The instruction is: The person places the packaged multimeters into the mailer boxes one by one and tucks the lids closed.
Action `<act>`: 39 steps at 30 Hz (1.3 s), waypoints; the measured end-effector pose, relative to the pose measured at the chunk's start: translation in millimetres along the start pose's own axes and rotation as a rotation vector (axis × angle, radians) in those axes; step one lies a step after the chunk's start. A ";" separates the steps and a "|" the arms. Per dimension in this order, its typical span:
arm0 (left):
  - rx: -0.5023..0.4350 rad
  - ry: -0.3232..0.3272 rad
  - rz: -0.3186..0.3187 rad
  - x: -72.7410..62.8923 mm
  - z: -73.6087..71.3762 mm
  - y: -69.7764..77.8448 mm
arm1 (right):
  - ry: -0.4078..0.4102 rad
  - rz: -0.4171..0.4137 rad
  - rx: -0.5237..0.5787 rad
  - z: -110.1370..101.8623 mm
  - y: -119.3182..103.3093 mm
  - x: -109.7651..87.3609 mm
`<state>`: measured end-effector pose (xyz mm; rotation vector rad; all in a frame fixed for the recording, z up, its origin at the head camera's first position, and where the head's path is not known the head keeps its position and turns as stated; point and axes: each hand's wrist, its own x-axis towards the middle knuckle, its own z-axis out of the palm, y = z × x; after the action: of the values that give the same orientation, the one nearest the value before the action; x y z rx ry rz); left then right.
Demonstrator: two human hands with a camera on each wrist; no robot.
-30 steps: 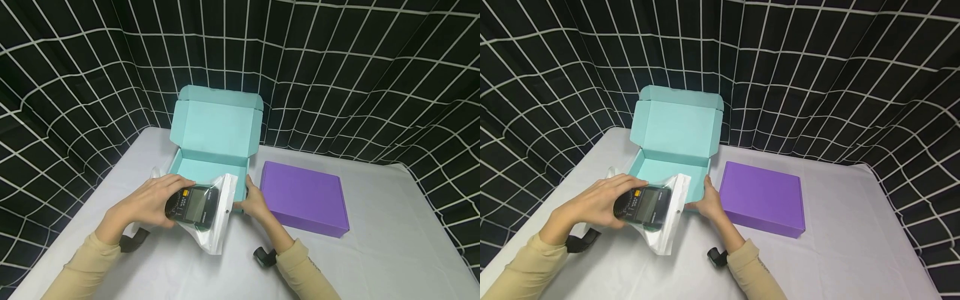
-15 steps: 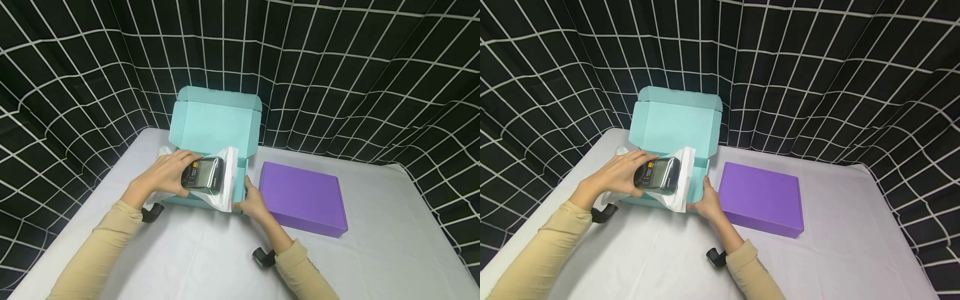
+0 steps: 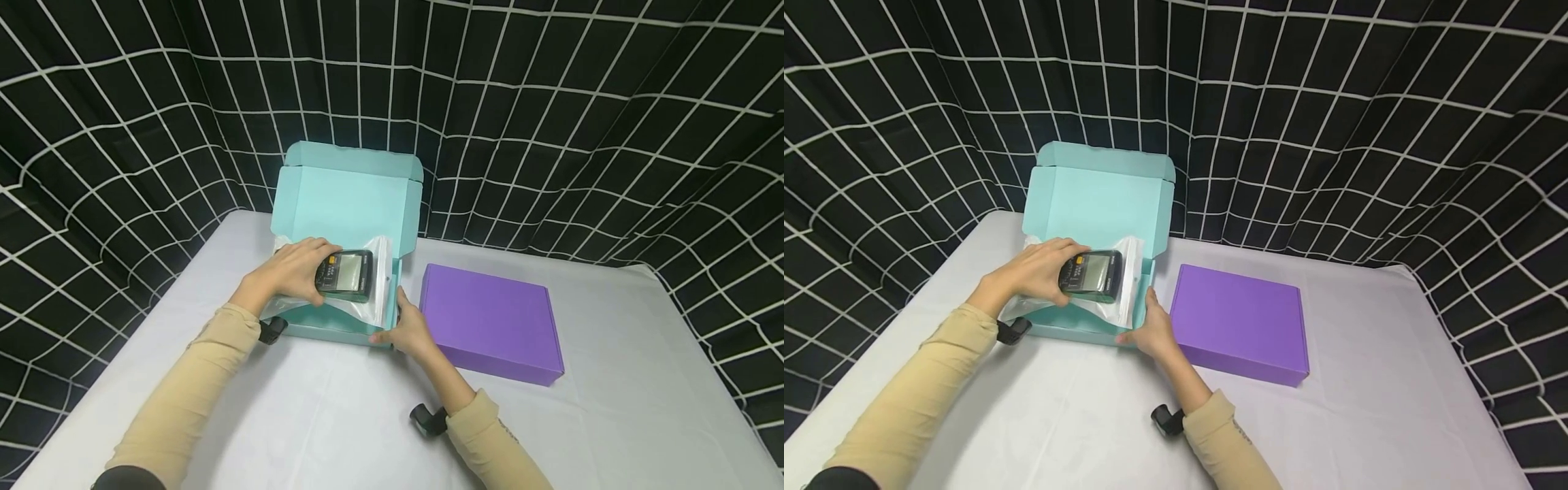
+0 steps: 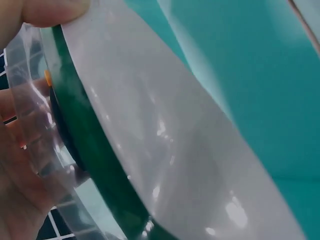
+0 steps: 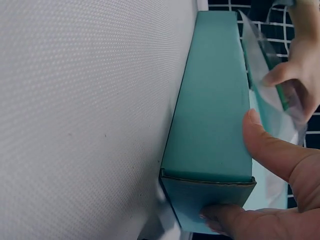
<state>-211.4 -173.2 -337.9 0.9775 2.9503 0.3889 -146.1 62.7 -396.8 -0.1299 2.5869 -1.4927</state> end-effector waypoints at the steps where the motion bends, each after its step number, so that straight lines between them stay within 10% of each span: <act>1: 0.003 -0.007 0.002 2.4 2.0 -0.8 | 0.000 0.003 -0.001 -0.1 -0.6 -0.2; 28: 0.110 -0.237 0.022 30.6 32.4 5.0 | -0.008 -0.005 0.015 0.2 4.3 0.3; 39: -0.008 -0.261 0.027 34.7 44.1 -3.8 | 0.000 0.000 0.011 1.2 2.8 -0.1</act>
<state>-237.7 -145.5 -379.2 0.9843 2.7029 0.2521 -145.8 63.0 -399.8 -0.1287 2.5778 -1.5071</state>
